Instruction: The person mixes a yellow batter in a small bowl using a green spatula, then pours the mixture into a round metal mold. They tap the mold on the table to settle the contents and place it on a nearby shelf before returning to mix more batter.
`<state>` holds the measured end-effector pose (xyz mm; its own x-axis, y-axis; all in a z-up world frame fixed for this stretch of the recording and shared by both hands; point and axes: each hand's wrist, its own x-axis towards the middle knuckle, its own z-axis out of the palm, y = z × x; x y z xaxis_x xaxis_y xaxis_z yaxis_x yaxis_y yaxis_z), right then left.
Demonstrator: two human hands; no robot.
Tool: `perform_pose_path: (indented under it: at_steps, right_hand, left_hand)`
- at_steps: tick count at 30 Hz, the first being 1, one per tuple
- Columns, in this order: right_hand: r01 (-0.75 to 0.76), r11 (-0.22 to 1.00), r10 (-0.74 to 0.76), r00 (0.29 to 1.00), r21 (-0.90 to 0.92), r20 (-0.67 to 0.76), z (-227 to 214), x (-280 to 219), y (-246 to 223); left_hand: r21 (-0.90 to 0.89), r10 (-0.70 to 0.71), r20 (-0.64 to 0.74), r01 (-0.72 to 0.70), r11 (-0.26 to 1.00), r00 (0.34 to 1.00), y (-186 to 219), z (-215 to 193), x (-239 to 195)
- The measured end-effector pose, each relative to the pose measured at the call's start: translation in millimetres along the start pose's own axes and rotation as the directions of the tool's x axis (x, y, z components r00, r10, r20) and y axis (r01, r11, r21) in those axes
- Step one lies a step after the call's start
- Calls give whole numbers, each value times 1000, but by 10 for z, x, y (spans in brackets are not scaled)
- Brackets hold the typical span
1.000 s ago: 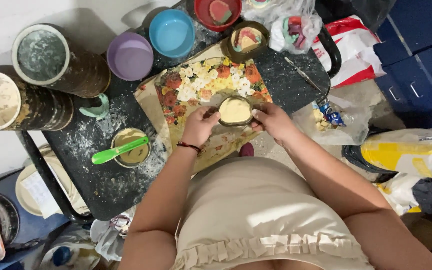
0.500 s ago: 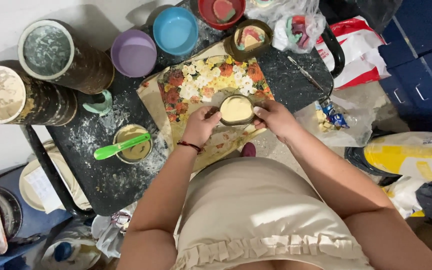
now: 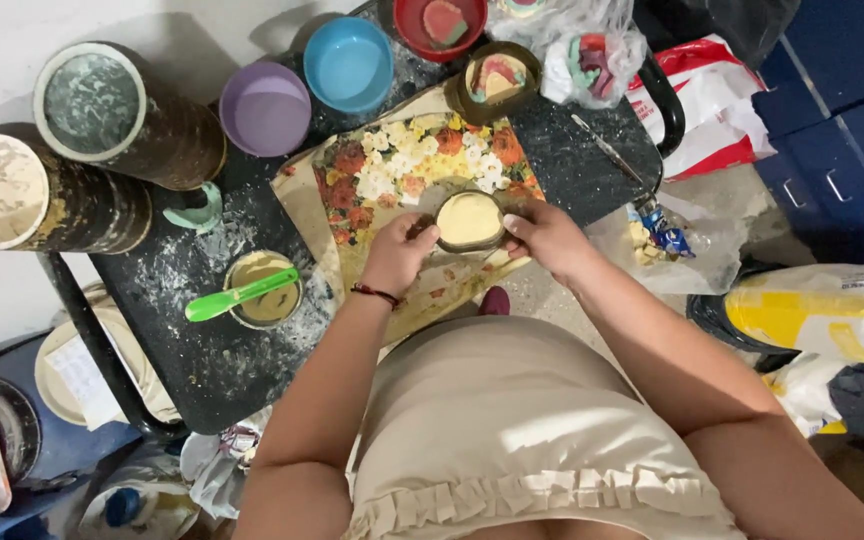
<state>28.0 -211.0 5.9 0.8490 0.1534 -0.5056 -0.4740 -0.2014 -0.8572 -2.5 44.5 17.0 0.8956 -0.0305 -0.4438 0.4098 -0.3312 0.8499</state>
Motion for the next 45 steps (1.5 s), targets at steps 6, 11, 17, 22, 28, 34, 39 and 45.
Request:
perform_pose_path:
  at_steps: [6, 11, 17, 22, 28, 34, 39, 45]
  right_hand:
    - [5, 1000, -5, 1000, 3, -1, -34, 92, 108]
    - [29, 1000, -29, 1000, -10, -3, -12, -47, -140]
    - [23, 1000, -23, 1000, 4, 9, -9, 91, 100]
    - [38, 999, -38, 999, 2, 12, -21, 77, 31]
    - [29, 1000, -29, 999, -7, 15, -12, 158, 115]
    - [14, 1000, -14, 1000, 8, 5, 15, 14, -91]
    - [24, 1000, -24, 1000, -13, 15, 0, 13, -149]
    - [27, 1000, -27, 1000, -9, 11, -12, 35, -112]
  left_hand:
    - [-80, -86, -3, 85, 993, 996, -177, 36, 198]
    - [-105, -104, 1, 104, 989, 995, -174, 35, 195]
    - [-133, -103, 14, 104, 986, 995, -207, 21, 178]
    - [-169, -127, 22, 128, 977, 992, -9, -39, 46]
    - [-169, -82, 24, 85, 982, 996, -80, -18, 106]
    - [-128, -76, -24, 72, 989, 997, -6, 0, 25]
    - [-129, -49, -9, 47, 991, 999, -227, 5, 209]
    - [-176, -53, 7, 54, 983, 999, -192, -6, 188]
